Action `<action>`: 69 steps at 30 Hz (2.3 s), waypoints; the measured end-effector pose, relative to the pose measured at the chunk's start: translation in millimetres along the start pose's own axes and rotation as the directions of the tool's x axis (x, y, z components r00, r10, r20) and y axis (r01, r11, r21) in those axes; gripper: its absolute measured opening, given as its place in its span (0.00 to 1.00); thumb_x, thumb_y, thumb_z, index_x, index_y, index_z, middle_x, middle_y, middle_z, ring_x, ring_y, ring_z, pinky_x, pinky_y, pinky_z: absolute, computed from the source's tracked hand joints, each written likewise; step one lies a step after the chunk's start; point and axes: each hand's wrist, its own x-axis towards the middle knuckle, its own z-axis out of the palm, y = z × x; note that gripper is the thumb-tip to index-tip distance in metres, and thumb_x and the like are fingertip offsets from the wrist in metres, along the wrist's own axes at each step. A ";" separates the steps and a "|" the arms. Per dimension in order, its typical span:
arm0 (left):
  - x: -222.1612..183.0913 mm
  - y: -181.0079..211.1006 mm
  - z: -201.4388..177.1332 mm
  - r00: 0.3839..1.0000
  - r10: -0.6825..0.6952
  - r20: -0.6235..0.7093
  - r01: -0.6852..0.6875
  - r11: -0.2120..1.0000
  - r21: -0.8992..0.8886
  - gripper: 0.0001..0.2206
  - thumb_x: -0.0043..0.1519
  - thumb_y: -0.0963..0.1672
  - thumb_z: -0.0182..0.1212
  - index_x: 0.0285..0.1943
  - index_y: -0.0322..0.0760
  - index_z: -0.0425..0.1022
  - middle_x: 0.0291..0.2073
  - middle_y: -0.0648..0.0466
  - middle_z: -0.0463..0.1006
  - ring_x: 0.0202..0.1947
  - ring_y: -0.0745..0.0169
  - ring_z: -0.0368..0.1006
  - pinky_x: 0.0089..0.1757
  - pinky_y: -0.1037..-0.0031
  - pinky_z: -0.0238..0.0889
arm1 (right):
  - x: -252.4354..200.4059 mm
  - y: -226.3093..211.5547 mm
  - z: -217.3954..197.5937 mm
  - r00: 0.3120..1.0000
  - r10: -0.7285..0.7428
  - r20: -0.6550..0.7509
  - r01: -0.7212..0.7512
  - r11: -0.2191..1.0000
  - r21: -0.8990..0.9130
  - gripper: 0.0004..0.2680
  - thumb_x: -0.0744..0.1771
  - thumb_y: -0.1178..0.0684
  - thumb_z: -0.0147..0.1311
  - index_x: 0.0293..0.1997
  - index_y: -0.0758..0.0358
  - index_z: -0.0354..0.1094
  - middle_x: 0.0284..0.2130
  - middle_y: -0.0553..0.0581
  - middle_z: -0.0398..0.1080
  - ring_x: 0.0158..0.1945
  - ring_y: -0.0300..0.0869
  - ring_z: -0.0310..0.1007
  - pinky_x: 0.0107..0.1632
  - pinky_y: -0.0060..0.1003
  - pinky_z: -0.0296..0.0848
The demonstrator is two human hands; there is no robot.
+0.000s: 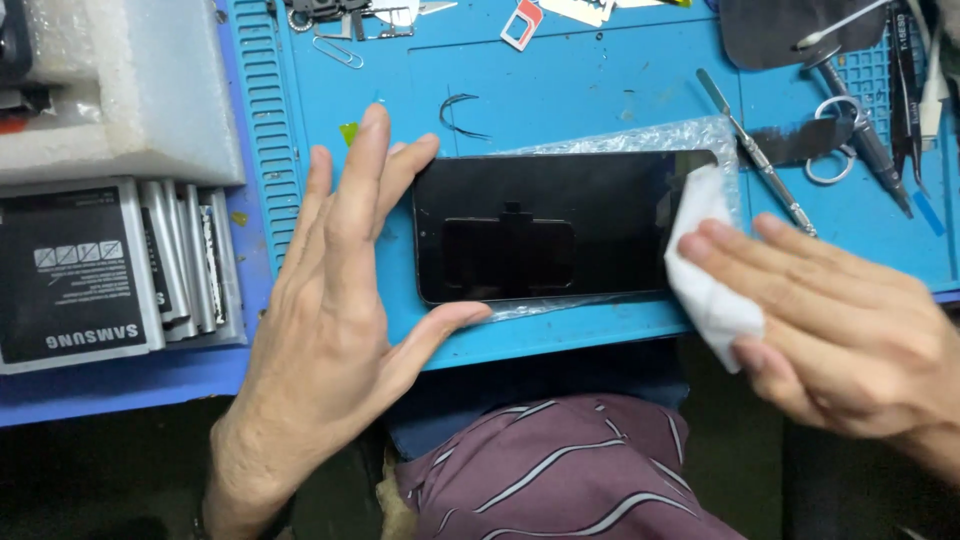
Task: Cleaning and polishing a smartphone screen using a cloth and liquid solution on a repair bench.
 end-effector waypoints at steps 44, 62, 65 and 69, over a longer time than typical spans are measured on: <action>-0.9 1.0 -3.0 1.000 0.022 -0.020 -0.022 1.000 0.001 0.51 0.67 0.48 0.84 0.83 0.27 0.38 0.83 0.42 0.54 0.83 0.46 0.68 0.82 0.32 0.41 | 22.0 -26.5 -1.8 0.995 0.095 0.033 -0.088 0.983 -0.164 0.19 0.71 0.53 0.44 0.59 0.86 0.72 0.61 0.80 0.74 0.64 0.65 0.78 0.68 0.62 0.76; -2.6 0.9 -1.9 1.000 0.021 -0.020 -0.022 0.999 -0.029 0.53 0.67 0.48 0.84 0.84 0.30 0.34 0.85 0.43 0.51 0.85 0.44 0.66 0.82 0.31 0.42 | 72.5 -37.5 10.5 0.974 0.209 -0.082 -0.224 0.883 -0.413 0.14 0.75 0.57 0.46 0.54 0.81 0.79 0.64 0.74 0.80 0.68 0.57 0.82 0.74 0.50 0.77; 1.3 5.7 -5.1 1.000 0.015 -0.018 -0.016 0.998 -0.058 0.51 0.67 0.49 0.81 0.83 0.30 0.35 0.83 0.40 0.59 0.84 0.45 0.64 0.82 0.39 0.38 | 112.8 -47.7 31.7 0.987 0.047 -0.155 -0.068 0.989 -0.130 0.12 0.72 0.57 0.50 0.54 0.81 0.75 0.64 0.77 0.71 0.66 0.63 0.77 0.72 0.56 0.73; 3.8 6.8 -4.1 0.999 0.031 -0.033 -0.033 0.997 -0.066 0.50 0.65 0.45 0.80 0.83 0.29 0.35 0.80 0.37 0.64 0.82 0.41 0.63 0.82 0.41 0.37 | 118.9 -48.5 27.7 0.990 0.005 -0.144 -0.017 0.997 -0.079 0.16 0.74 0.56 0.49 0.64 0.85 0.67 0.66 0.76 0.68 0.70 0.62 0.73 0.74 0.54 0.69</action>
